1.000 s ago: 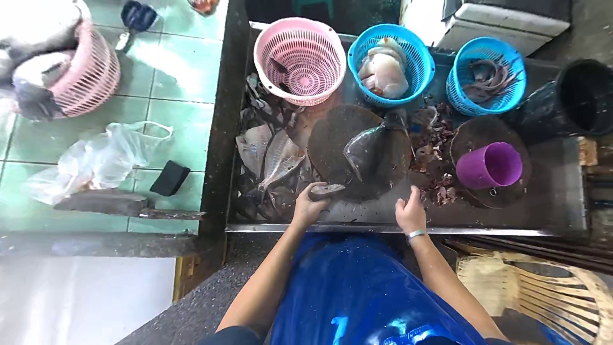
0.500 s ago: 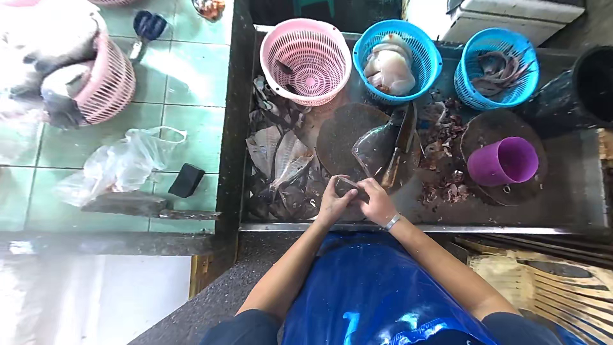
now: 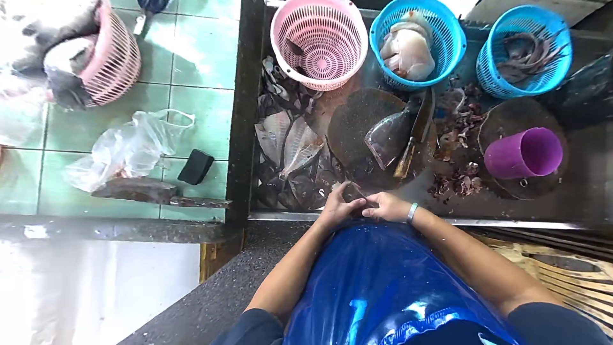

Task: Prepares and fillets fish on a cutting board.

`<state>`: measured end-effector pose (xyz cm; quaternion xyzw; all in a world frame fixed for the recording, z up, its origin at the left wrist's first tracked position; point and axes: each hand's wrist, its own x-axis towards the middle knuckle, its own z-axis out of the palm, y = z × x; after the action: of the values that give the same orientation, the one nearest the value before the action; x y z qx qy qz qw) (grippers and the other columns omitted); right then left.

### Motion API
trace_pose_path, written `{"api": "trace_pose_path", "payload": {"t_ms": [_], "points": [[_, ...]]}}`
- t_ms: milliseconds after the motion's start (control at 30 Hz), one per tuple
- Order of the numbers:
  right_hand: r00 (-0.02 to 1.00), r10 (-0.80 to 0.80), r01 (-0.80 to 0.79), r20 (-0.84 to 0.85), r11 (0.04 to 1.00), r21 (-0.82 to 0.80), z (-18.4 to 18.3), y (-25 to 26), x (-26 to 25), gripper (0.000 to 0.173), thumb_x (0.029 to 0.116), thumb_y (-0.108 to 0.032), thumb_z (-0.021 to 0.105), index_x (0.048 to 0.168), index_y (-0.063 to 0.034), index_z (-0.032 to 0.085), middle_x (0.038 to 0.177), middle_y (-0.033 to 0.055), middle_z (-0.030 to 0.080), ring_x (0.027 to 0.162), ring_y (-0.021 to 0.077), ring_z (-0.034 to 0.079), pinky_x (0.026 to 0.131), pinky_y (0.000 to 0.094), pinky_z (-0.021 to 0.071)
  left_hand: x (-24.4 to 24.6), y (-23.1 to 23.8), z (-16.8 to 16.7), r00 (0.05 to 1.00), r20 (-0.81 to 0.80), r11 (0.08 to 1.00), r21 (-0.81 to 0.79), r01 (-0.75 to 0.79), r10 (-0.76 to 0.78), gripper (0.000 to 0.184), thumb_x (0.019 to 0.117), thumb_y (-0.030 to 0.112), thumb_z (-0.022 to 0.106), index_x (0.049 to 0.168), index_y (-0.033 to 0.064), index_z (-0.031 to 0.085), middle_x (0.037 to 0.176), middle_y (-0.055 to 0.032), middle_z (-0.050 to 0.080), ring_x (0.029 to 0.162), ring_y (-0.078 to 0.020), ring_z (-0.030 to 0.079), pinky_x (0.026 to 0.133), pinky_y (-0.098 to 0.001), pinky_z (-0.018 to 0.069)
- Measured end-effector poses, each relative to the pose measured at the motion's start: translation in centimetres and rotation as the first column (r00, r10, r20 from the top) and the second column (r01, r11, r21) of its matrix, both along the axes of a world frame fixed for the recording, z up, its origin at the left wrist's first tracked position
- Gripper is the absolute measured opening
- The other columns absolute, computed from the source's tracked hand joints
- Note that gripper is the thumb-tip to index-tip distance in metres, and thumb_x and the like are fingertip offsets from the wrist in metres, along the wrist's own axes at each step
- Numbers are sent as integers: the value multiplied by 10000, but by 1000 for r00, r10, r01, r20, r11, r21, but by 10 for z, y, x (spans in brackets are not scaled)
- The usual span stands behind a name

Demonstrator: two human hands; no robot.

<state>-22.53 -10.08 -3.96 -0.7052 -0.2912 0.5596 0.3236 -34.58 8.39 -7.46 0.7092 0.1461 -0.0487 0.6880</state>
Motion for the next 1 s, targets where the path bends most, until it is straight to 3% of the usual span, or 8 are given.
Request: {"api": "trace_pose_path", "payload": {"t_ms": [300,433,500,567,767,867,933,1000], "points": [[784,446,-443,433,889,-114,73,-46,28,309,1019,-309,650,812,-88,705,693,49,640,707,220,650,701,492,542,-14,13,14,997,-59,980,-186,-65,55,436,964,282,718,1368,192,581,1108,-70,718,829,-190,711,691,-389,626],[661,-95,46,744,995,86,104,-125,55,260,1008,-254,608,866,-51,685,737,99,654,697,260,665,648,510,560,-23,78,27,976,-12,973,88,-214,216,547,955,278,754,1439,232,505,1239,-36,675,956,-176,713,766,-405,642],[548,-161,306,821,952,-18,97,-147,78,359,979,-319,675,1146,-2,671,963,223,707,884,398,705,766,618,565,-19,73,26,943,101,928,174,-331,317,548,934,251,773,1412,184,514,1269,-18,660,1079,-140,677,914,-385,600],[670,-146,448,728,862,-239,75,-173,98,628,949,-300,749,1510,-138,521,1323,250,646,1203,491,620,976,748,463,-19,46,16,894,169,875,193,-443,415,547,938,236,758,1401,96,504,1301,-57,636,1168,-152,638,1003,-399,555],[412,-529,852,742,512,-108,50,-300,251,372,1012,-203,522,1289,28,613,1181,297,670,1015,443,702,897,656,552,-9,-25,-31,731,-197,743,352,-569,653,715,978,344,683,1489,3,318,1311,-205,581,1127,-225,639,960,-422,550],[722,-156,616,674,589,-523,-11,-310,294,405,1021,-167,588,1275,148,603,1351,376,575,1314,514,532,1088,687,396,6,-45,-33,692,-198,645,597,-477,694,848,940,328,724,1546,-27,249,1426,-304,502,1274,-396,553,1063,-545,467],[783,278,256,556,671,-696,-37,-281,301,407,982,-247,647,1188,104,655,1260,338,630,1239,493,584,1022,694,442,27,-56,-19,692,-96,554,681,-479,716,839,929,365,710,1546,-2,274,1443,-281,492,1330,-413,495,1100,-570,417],[764,355,128,538,735,-666,-49,-287,316,358,939,-256,715,1113,56,696,1167,303,674,1154,483,626,958,719,464,52,-69,5,748,-53,557,702,-443,662,748,966,380,656,1521,-11,341,1472,-275,482,1379,-406,467,1150,-556,387]]}}
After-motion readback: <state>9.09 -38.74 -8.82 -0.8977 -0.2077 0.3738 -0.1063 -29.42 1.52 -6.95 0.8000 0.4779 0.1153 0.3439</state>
